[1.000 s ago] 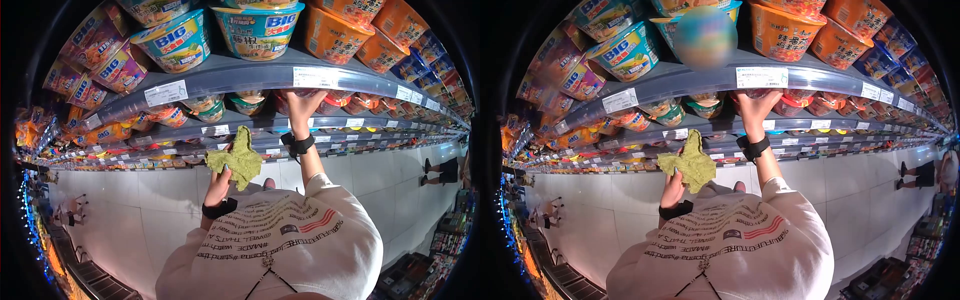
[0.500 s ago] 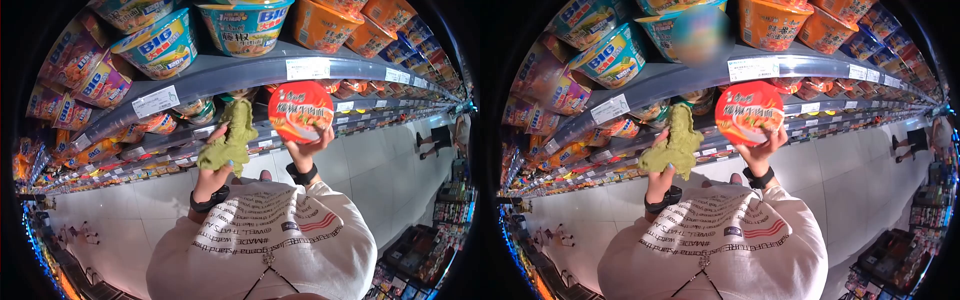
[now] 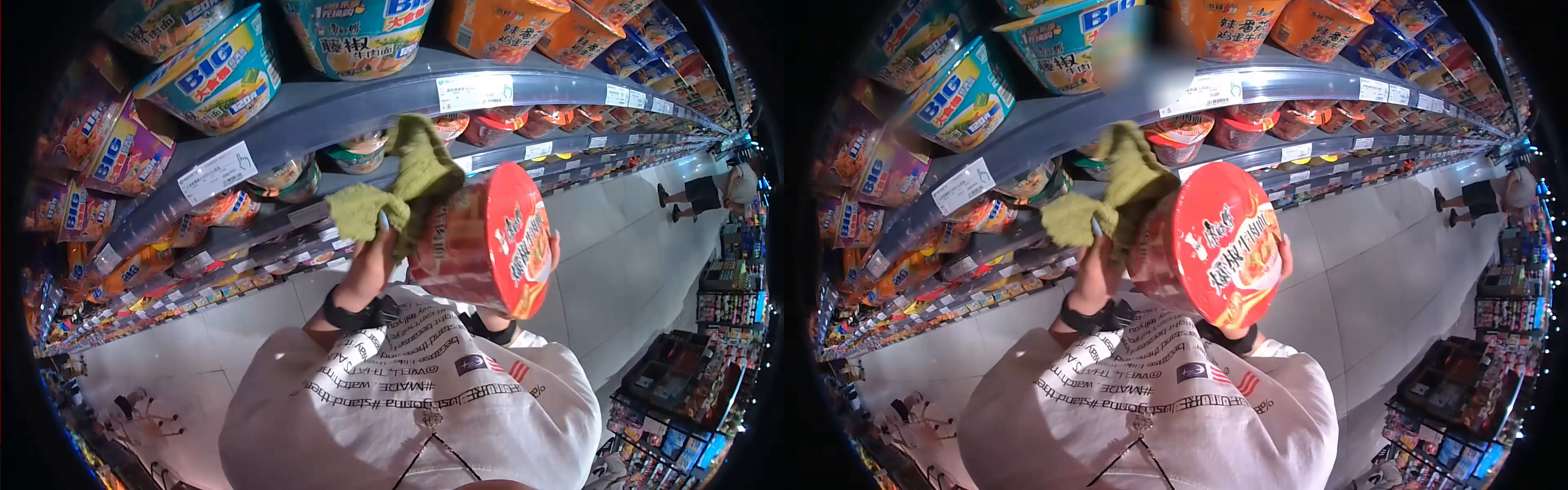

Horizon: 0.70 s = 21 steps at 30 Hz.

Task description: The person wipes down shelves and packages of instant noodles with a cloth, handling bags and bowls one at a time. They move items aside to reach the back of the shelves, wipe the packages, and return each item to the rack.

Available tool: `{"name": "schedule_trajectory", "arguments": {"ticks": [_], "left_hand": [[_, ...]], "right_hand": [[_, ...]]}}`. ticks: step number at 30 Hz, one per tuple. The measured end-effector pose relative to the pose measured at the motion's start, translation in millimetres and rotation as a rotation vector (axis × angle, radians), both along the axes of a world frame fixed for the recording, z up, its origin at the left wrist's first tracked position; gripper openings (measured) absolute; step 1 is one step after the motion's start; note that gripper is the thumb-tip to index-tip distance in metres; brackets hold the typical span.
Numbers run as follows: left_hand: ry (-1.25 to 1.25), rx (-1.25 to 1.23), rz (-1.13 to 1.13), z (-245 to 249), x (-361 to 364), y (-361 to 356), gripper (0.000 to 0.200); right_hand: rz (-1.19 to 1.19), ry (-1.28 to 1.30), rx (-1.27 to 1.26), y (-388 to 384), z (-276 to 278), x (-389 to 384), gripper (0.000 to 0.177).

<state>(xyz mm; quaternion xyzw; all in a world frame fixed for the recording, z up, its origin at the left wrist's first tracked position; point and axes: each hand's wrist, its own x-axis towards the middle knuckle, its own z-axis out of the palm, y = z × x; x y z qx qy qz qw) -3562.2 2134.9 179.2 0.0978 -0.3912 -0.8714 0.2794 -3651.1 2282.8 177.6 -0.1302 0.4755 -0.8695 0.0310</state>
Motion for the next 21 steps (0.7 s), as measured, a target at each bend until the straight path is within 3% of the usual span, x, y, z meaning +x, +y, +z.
{"name": "schedule_trajectory", "arguments": {"ticks": [2,4,5,6,8,9,10,12,13,14,17,18,21], "left_hand": [[0.585,0.738,-0.411,-20,-9,7,0.043],[0.129,0.584,-0.181,-5,-12,12,0.042],[0.109,0.478,-0.184,-7,-13,12,0.045],[0.133,0.389,-0.160,-3,-10,16,0.043],[0.043,0.395,-0.103,-8,0,20,0.038],[-0.072,0.382,-0.129,-4,12,15,0.039],[-0.100,0.193,-0.053,-1,19,11,0.041],[0.006,0.134,-0.129,0,52,-12,0.045],[0.321,0.121,-0.332,8,57,-29,0.046],[0.474,-0.053,-0.434,25,61,-42,0.037],[0.863,-0.638,-0.501,107,56,-65,0.014],[0.980,-0.658,-0.500,127,53,-60,0.011],[1.292,-0.356,-0.335,145,56,-23,0.012]], "right_hand": [[-0.112,0.167,0.070,-11,-12,-8,0.089],[-0.225,0.333,0.135,-26,-16,-17,0.092],[-0.229,0.291,0.102,-31,-15,-21,0.096],[-0.224,0.407,-0.001,-36,-19,-29,0.095],[-0.295,0.386,0.026,-43,-22,-47,0.083],[-0.381,0.346,0.104,-46,-16,-54,0.075],[-0.435,0.401,0.243,-47,-18,-61,0.086],[-0.405,0.547,0.338,-38,-22,-75,0.077],[-0.407,0.655,0.371,-41,-24,-80,0.086],[-0.364,0.635,0.386,-42,-24,-81,0.079],[-0.244,0.697,0.410,-50,-29,-85,0.079],[-0.221,0.712,0.415,-55,-30,-84,0.079],[-0.079,0.673,0.302,-62,-34,-88,0.080]]}}
